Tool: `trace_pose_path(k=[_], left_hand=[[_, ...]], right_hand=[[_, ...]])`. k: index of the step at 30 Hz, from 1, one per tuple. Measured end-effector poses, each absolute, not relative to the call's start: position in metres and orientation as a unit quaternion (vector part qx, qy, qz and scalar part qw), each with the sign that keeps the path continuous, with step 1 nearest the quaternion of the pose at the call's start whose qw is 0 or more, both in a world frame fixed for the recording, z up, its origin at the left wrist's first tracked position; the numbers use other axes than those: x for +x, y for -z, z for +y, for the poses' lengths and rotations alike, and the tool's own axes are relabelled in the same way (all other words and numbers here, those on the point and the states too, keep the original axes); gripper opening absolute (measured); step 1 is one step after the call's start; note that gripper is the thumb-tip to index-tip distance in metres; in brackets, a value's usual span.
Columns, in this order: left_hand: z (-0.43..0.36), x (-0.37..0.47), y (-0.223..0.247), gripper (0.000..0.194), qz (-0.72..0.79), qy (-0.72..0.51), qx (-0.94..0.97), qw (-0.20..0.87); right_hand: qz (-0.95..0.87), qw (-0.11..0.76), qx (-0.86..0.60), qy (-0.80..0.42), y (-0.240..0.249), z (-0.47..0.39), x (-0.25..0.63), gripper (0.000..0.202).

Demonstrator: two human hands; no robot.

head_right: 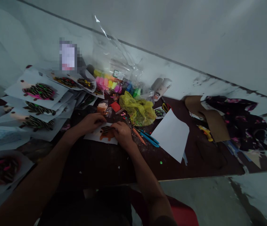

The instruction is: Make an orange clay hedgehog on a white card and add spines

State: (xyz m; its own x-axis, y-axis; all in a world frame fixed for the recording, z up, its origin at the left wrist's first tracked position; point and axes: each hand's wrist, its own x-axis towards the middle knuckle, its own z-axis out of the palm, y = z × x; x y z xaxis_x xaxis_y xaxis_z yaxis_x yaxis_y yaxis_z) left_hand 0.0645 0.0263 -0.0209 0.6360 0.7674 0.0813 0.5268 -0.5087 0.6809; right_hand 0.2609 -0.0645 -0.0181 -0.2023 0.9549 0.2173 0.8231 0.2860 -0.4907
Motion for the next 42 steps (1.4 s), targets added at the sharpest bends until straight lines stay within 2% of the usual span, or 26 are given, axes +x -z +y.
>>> trace_pose_path(k=[23,34,42], left_hand=[[0.026,0.064,0.021,0.025,0.372,-0.199,0.850,0.316],[0.028,0.064,0.026,0.025,0.372,-0.197,0.845,0.330],[0.027,0.062,0.021,0.036,0.369,-0.177,0.854,0.321]], right_hand=[[-0.776,0.184,-0.597,-0.083,0.016,-0.064,0.252,0.016],[-0.743,0.285,-0.599,-0.085,0.016,-0.066,0.261,0.017],[-0.778,0.247,-0.573,-0.074,0.016,-0.069,0.260,0.026]])
